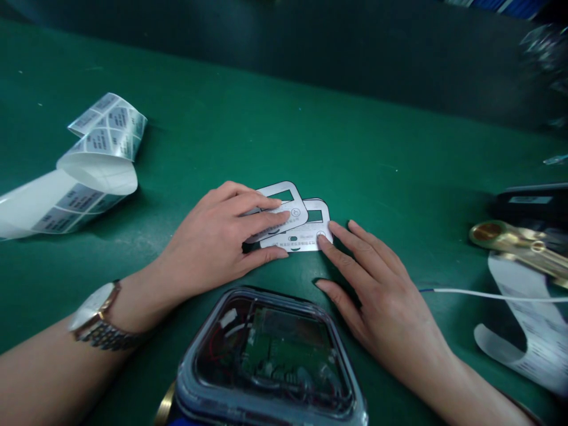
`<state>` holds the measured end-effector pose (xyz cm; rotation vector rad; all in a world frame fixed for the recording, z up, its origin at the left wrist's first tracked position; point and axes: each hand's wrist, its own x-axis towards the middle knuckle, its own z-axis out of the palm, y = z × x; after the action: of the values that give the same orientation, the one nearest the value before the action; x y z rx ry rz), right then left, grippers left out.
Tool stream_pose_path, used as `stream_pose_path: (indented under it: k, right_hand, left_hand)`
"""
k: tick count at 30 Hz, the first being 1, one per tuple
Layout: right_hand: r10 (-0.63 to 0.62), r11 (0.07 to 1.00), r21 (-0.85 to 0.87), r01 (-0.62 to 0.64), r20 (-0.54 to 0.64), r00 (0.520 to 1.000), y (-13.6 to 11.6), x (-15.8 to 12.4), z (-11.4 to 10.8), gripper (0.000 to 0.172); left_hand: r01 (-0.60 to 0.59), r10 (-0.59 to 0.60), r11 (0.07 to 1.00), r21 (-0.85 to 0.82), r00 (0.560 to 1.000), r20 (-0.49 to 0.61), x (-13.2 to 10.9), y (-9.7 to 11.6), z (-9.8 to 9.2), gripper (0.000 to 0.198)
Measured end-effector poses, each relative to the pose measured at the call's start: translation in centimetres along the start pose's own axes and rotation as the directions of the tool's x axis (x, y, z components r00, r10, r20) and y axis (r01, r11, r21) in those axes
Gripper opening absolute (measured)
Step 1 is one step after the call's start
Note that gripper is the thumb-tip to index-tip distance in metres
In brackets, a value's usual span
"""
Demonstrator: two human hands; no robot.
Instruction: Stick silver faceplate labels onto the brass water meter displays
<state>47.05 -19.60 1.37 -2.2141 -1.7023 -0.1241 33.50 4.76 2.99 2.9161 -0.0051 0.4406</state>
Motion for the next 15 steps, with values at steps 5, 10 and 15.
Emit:
stream_pose_path:
  k: [5, 10, 15]
  right_hand:
    - [-0.003, 1.0, 0.015, 0.003, -0.008, 1.0, -0.11, -0.1, -0.1, 0.047]
    - [0.004, 0.998, 0.055, -0.001, -0.043, 0.999, -0.11, -0.17, -0.21, 0.041]
    - [0.015, 0.994, 0.106, -0.005, -0.093, 0.996, -0.39, -0.23, -0.71, 0.022]
  left_hand:
    - [0.001, -0.001, 1.0, -0.026, 1.0, -0.005, -0.09, -0.06, 0.05, 0.049]
    - [-0.025, 0.025, 0.998, -0.049, 1.0, -0.003, -0.04, 0.1, -0.28, 0.056]
    - [-0.067, 0.073, 0.992, -0.103, 0.996, 0.048, -0.05, 0.32, -0.92, 0.048]
